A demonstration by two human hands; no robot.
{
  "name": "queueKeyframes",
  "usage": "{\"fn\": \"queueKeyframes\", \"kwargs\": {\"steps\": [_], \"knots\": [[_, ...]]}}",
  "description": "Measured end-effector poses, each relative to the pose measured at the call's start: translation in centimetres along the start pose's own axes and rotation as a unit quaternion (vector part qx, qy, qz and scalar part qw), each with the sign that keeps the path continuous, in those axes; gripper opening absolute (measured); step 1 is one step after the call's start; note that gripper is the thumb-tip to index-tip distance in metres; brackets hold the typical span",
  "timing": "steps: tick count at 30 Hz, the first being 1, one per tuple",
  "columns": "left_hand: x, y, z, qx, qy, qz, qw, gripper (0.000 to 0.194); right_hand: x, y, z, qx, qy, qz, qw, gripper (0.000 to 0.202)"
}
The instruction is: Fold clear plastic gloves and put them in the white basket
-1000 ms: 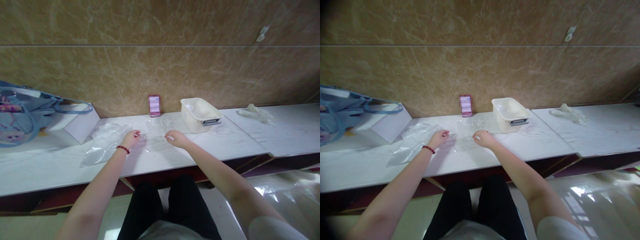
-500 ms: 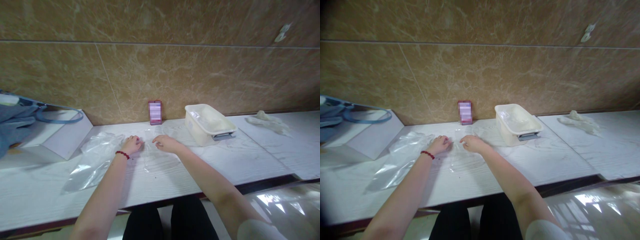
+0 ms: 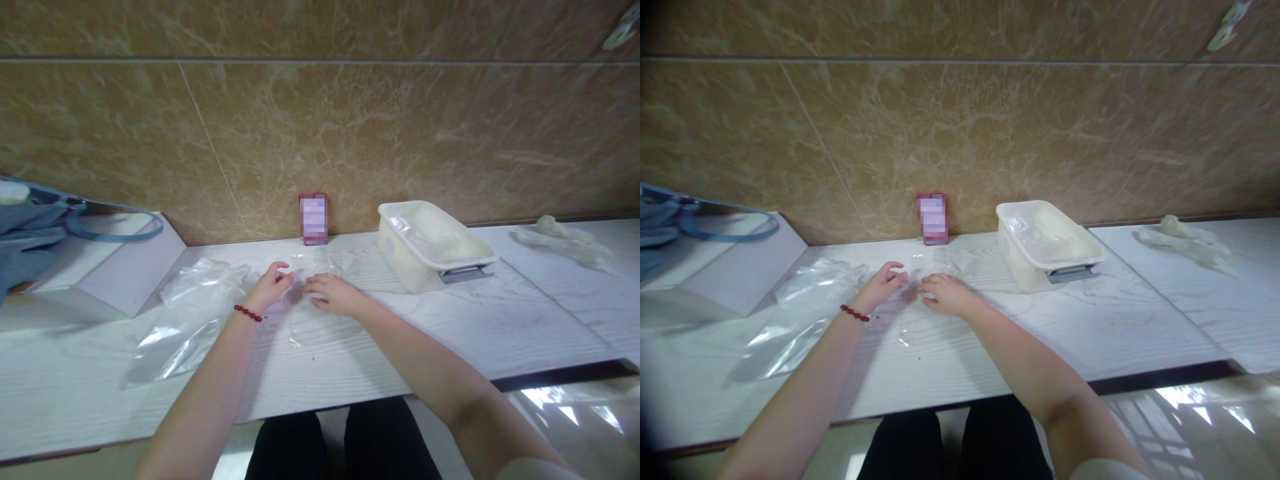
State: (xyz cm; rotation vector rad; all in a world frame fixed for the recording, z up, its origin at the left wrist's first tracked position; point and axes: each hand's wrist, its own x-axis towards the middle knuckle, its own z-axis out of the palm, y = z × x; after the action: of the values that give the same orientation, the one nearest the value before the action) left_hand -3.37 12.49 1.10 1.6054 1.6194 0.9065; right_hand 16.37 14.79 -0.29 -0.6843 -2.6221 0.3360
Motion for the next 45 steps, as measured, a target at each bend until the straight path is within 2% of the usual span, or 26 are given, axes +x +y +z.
{"fn": "queueKeyframes", "kwargs": {"steps": [3,6,8,13,17,19,22,24,27,37,40,45], "knots": [[-0.3,0.1,0.4,-0.088,0.034,-0.056,0.994,0.042,0.0,0.1,-0.1,0.024,0.01,-0.006,1.0,0.029],[-0.3,-0.5,0.4,-0.078,0.044,-0.079,0.993,0.05,0.0,0.2,-0.3,0.035,0.02,-0.007,0.999,0.027],[-0.3,-1.0,0.1,-0.045,0.016,-0.066,0.997,0.058,0.1,0.2,-0.3,0.035,0.024,0.002,0.999,0.026],[-0.7,-1.8,-1.1,0.058,-0.111,0.006,0.992,0.063,0.1,0.1,-0.1,0.041,0.021,0.001,0.999,0.024],[-0.7,-2.0,-1.6,0.124,-0.137,0.044,0.982,0.053,0.1,0.0,-0.1,0.043,0.023,-0.011,0.999,0.024],[-0.4,-2.0,-1.5,0.156,-0.134,0.065,0.977,0.041,0.2,-0.1,-0.1,0.043,0.02,-0.016,0.999,0.024],[0.0,-2.1,-1.3,0.208,-0.132,0.13,0.961,0.022,0.4,-0.3,-0.2,0.043,0.012,-0.021,0.999,0.023],[0.2,-2.1,-1.1,0.236,-0.132,0.152,0.951,0.02,0.4,-0.3,-0.1,0.045,0.01,-0.023,0.999,0.022],[0.3,-1.9,-1.0,0.256,-0.126,0.139,0.948,0.02,0.4,-0.3,0.1,0.05,0.006,-0.027,0.998,0.022],[-0.2,-1.0,-0.6,0.214,-0.085,0.086,0.969,0.015,0.5,-1.0,0.2,0.057,0.024,0.019,0.998,0.03],[0.0,-1.3,-0.4,0.18,-0.073,0.073,0.978,0.015,0.4,-1.0,0.2,0.073,0.009,0.0,0.997,0.031],[0.2,-2.1,-0.6,0.089,-0.094,0.056,0.99,0.016,0.4,-0.8,0.3,0.075,-0.021,-0.034,0.996,0.026]]}}
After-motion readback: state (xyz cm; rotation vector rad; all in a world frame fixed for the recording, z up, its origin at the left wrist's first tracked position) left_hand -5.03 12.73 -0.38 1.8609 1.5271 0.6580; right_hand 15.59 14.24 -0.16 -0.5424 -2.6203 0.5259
